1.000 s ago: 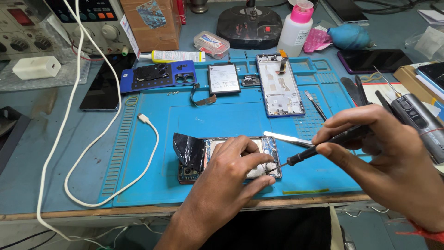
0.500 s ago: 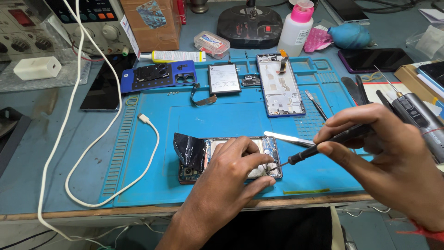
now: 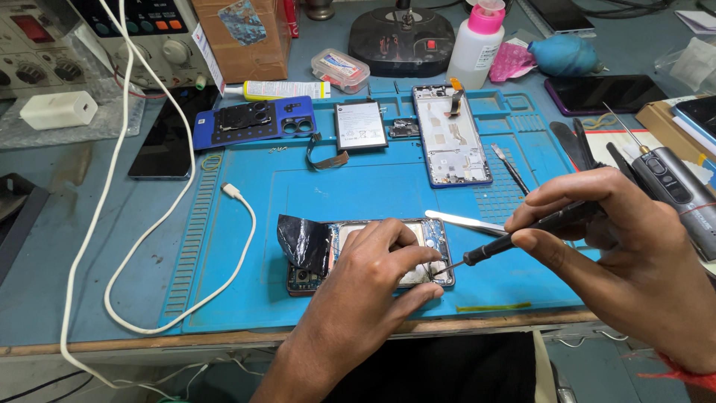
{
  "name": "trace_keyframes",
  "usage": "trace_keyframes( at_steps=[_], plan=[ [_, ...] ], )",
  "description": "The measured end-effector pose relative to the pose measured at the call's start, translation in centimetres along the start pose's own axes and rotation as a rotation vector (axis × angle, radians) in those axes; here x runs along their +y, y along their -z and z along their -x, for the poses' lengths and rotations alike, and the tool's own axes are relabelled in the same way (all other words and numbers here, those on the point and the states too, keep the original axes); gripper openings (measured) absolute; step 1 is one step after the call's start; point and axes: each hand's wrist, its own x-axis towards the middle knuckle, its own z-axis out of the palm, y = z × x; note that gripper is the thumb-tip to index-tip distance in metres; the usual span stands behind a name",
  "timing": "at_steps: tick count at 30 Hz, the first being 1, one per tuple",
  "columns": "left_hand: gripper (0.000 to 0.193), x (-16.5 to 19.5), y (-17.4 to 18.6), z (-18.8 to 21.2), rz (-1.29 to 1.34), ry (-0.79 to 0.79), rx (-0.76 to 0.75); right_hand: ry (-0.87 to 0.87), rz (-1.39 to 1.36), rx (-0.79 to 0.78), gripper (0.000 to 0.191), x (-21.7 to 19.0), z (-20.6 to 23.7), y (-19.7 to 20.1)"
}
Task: The person works on a smartphone at a repair bench. They pry open the phone's back cover, disconnect and lift out the battery, use a spudger and tweezers on internal components, and unscrew parts with a screwdriver while handling the disassembled phone frame.
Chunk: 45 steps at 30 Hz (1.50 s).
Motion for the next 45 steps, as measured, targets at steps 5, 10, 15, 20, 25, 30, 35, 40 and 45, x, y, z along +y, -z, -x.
trace_keyframes(
  at_steps=[5,10,15,20,25,30,35,40,45],
  plan=[
    [0.03,0.1,0.1,0.0,0.004,0.018,-0.011,-0.003,0.042,-0.005,0.035,0.2,-0.2,-0.1],
    [0.03,0.0,0.1,0.1,0.004,-0.003,-0.008,0.01,-0.016,0.017,0.036,0.1,-0.3,-0.2],
    [0.027,-0.2,0.1,0.1,-0.006,-0.009,-0.015,-0.014,-0.024,0.054,0.035,-0.3,-0.1,-0.1],
    [0.019,-0.3,-0.2,0.1,-0.045,-0.075,-0.026,-0.045,0.012,0.049,0.037,-0.4,0.0,0.2],
    [0.013,-0.4,-0.3,0.2,-0.043,-0.064,-0.042,-0.023,-0.036,0.073,0.036,0.1,0.5,0.4],
    [0.01,-0.4,-0.1,-0.1,-0.026,-0.055,-0.058,-0.094,0.043,0.194,0.036,0.8,1.2,0.7],
    [0.01,-0.1,0.3,-1.1,-0.069,-0.015,-0.14,-0.108,-0.032,0.294,0.036,2.0,2.0,0.0],
    [0.012,-0.4,1.3,-2.8,-0.023,0.088,-0.348,-0.082,-0.149,0.336,0.034,3.5,2.6,-0.5],
    [0.011,-0.6,1.6,-3.2,0.033,0.079,-0.402,-0.07,-0.189,0.347,0.035,4.7,3.0,-0.9]
  ],
)
